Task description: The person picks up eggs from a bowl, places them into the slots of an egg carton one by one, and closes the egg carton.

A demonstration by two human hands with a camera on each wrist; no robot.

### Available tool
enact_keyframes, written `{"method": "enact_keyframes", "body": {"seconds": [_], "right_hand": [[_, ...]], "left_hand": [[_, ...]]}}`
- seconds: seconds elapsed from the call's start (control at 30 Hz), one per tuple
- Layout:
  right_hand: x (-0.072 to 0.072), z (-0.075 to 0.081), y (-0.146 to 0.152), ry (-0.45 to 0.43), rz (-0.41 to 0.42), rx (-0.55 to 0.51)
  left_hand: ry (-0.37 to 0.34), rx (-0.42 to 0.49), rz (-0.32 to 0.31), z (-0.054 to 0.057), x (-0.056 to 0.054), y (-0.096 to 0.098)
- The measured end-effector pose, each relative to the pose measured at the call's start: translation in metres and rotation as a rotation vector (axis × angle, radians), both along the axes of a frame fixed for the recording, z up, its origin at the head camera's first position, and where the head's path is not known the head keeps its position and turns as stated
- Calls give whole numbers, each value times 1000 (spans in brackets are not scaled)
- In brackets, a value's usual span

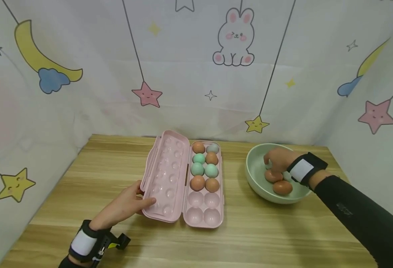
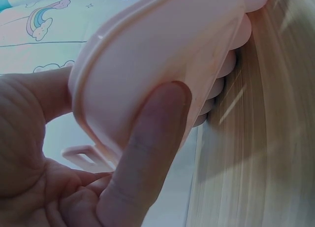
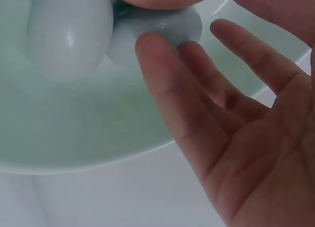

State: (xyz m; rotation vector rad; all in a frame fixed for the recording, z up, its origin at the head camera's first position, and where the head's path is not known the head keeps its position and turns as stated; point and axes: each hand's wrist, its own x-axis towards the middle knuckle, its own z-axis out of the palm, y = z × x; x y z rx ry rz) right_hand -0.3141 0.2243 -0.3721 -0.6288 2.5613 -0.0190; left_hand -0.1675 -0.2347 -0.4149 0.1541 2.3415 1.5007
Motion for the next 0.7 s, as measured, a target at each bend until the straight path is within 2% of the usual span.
{"method": "enact_keyframes", "body": {"seconds": [0.07,0.2,0.33,0.57,0.7], "right_hand": [[1,-2,-1,41,37,19],[9,-5,-6,63,64,24],[17,-11,-11,22,56,10],[21,-20,-14,-60,-43,16],[19,-20,-16,-61,-22,-9]], "left_hand": [[4,5,-7,1,0,0],[4,2,-6,2,0,0],[2,-2,-5,1,0,-1],[3,-6,-4,1,1,-1],[2,-12,3,2,2,0]]}}
